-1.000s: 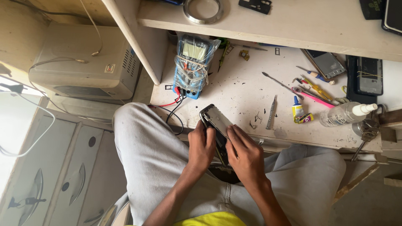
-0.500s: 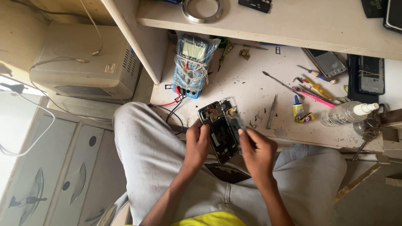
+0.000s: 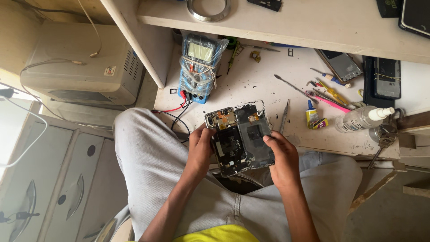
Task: The person opens a smartphone, removes its back cover and battery, and works on the exposed internal board. They use multimeter test probes to touch points on the board and use tweezers on small components while diagnosing the disassembled phone.
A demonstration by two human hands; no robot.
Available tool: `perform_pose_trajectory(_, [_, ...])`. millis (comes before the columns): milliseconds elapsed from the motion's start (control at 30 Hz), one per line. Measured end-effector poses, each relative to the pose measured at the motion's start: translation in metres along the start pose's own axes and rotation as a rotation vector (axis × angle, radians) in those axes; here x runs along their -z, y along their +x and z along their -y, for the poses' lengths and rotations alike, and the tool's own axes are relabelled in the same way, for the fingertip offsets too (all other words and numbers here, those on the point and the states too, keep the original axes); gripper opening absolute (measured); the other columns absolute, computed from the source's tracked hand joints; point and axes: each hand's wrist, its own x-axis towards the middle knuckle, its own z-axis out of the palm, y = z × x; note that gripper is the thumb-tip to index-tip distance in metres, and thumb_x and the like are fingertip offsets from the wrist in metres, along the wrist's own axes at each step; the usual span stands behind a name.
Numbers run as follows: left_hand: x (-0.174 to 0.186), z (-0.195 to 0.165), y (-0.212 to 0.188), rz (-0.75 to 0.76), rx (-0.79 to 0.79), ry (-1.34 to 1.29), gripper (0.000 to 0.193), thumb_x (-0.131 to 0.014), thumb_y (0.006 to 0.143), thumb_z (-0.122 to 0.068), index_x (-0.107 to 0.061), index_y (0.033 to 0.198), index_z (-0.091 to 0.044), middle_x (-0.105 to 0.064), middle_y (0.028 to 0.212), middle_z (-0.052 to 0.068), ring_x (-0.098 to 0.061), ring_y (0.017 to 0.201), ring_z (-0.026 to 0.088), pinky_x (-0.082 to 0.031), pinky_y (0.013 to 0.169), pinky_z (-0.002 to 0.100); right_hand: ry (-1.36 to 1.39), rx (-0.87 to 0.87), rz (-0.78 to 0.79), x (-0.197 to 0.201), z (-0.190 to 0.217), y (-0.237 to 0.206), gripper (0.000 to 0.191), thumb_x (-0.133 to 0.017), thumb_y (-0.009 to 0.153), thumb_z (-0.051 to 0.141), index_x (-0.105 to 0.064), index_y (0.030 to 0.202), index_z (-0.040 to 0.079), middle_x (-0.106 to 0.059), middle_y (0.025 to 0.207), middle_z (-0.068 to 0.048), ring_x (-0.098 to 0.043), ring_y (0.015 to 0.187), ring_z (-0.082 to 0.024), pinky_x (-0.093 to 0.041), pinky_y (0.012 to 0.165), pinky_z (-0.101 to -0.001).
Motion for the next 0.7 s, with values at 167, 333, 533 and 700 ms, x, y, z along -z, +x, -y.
perform_pose_trajectory(167, [-0.002, -0.005, -0.001, 0.058, -0.04, -0.078, 0.022, -0.064, 0.093, -0.015, -0.072, 0.102, 0.004, -0.07, 0.078, 0.0, -0.057, 0.062, 0.006, -0.047, 0.057, 0.025, 0.068, -0.054, 0.044, -0.002, 0.006, -0.001, 0.02, -0.066, 0.092, 0.004, -0.07, 0.111, -0.002, -0.072, 0.098, -0.003, -0.067, 0.09, -0.011, -0.053, 0.081, -0.0292])
perform_pose_trajectory(333, [-0.005, -0.011, -0.006, 0.159, -0.075, -0.267, 0.022, -0.073, 0.094, -0.012, -0.075, 0.105, 0.006, -0.077, 0.089, 0.006, -0.068, 0.071, 0.009, -0.058, 0.065, 0.026, 0.137, -0.09, 0.08, 0.002, 0.003, 0.0, 0.023, -0.066, 0.092, 0.004, -0.069, 0.114, -0.001, -0.073, 0.102, -0.004, -0.069, 0.091, -0.013, -0.055, 0.082, -0.0309])
perform_pose_trajectory(533, [-0.007, -0.018, -0.008, 0.185, 0.043, -0.407, 0.018, -0.074, 0.092, -0.013, -0.073, 0.105, -0.001, -0.076, 0.089, 0.005, -0.071, 0.071, 0.011, -0.06, 0.066, 0.029, 0.145, -0.106, 0.141, 0.005, -0.002, 0.0, 0.024, -0.065, 0.092, 0.003, -0.069, 0.115, -0.002, -0.073, 0.102, -0.007, -0.069, 0.09, -0.015, -0.055, 0.079, -0.0328])
perform_pose_trajectory(700, [-0.009, -0.021, -0.009, 0.219, 0.198, -0.436, 0.021, -0.073, 0.089, -0.013, -0.07, 0.108, -0.004, -0.076, 0.091, 0.004, -0.073, 0.073, 0.013, -0.062, 0.067, 0.033, 0.143, -0.078, 0.11, 0.005, -0.004, 0.002, 0.024, -0.065, 0.091, 0.003, -0.068, 0.115, -0.001, -0.073, 0.103, -0.006, -0.069, 0.093, -0.015, -0.055, 0.082, -0.0317])
